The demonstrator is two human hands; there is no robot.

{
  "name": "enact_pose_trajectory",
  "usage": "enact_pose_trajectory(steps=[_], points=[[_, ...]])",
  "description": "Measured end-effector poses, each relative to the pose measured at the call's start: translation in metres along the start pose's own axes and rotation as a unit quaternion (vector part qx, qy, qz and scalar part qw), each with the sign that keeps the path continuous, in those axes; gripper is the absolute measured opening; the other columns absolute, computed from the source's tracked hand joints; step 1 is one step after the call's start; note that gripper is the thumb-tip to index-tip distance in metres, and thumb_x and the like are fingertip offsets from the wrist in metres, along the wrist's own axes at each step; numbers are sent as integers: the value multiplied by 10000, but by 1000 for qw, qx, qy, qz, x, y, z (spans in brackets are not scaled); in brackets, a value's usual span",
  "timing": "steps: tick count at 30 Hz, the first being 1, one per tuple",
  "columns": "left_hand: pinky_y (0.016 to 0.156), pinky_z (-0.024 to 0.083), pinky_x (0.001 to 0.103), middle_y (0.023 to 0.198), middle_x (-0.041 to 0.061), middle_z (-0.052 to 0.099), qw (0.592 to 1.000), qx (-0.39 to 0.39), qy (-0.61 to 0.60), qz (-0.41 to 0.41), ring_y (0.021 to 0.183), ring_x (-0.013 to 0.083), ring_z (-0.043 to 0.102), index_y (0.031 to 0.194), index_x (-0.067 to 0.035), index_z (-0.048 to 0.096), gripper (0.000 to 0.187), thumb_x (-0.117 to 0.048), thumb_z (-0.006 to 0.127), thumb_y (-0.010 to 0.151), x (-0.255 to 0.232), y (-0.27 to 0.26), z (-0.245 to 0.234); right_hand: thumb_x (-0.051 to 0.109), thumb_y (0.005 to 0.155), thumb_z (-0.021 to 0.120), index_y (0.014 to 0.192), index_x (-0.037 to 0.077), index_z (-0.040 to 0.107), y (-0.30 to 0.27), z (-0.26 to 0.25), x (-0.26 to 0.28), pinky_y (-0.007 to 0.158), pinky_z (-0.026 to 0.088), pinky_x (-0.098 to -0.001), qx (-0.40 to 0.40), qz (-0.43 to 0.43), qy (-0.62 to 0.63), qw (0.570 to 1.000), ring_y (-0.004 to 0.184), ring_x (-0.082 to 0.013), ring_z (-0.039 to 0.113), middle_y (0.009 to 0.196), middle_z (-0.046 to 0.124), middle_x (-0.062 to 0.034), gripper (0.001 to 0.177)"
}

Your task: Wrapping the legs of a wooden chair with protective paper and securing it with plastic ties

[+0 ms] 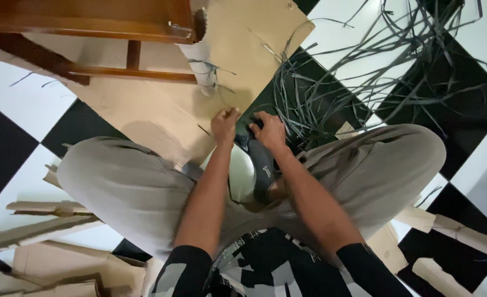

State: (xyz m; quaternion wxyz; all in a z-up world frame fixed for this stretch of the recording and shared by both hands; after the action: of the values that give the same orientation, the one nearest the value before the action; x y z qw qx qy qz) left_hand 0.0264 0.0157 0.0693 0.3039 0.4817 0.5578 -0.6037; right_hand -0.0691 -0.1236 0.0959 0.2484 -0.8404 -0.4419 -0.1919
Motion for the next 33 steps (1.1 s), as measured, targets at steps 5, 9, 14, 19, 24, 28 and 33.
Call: enact_pose_trajectory(steps=[5,9,14,19,24,28,33], points=[[862,522,505,881,69,769,994,4,110,-26,940,334,724,916,-181,798,297,-469,804,846,-1,-2,-3,250,918,701,1189,178,689,-5,2,41,853,547,-612,16,16,198,980,1002,-475,688,981,742,-197,281],[848,543,447,866,42,779,995,6,96,-16,933,306,734,934,-203,805,274,-470,782,878,3,3,-17,340,942,676,1048,162,742,10,24,28,766,522,-537,20,79,249,965,862,-383,713,831,719,-162,217],[824,534,397,845,70,760,993,-97,-13,-73,870,237,717,925,-163,803,262,-411,793,842,24,30,-23,306,870,760,857,209,762,42,57,4,676,519,-378,1,105,275,956,694,-200,637,679,655,-29,98],[829,547,366,787,30,756,972,-199,-34,-119,851,208,743,914,-228,807,256,-448,788,785,31,59,-46,330,906,740,858,207,784,57,55,-22,581,489,-402,14,120,260,958,595,-188,586,655,660,-47,140],[883,539,364,815,37,770,956,-254,-82,-125,869,217,735,932,-210,798,283,-447,738,790,9,63,-71,319,948,639,1000,26,664,112,68,-81,533,362,-479,-136,312,393,854,490,-250,474,633,554,-130,299],[924,534,388,945,83,775,961,-237,-110,-85,907,215,715,1057,-117,789,270,-322,710,900,-11,68,-69,298,949,612,685,149,503,115,20,-20,417,261,-388,-169,335,504,778,376,-186,329,513,356,20,323],[986,487,446,1016,197,721,971,-182,-152,-19,1031,285,649,1104,-10,739,203,-79,682,922,-29,72,-60,275,1128,374,754,145,285,167,41,-43,612,144,-394,493,-26,813,307,632,-142,96,689,204,22,405]])
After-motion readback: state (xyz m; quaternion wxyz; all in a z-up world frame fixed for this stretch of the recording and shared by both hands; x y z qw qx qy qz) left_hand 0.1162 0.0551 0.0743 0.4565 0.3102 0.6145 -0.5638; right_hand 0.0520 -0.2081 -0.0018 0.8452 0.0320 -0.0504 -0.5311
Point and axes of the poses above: each hand's wrist, its own y-axis towards the middle knuckle, its own z-axis out of the palm, x = y × z, the point moved 1 cm from there along y, towards the middle knuckle
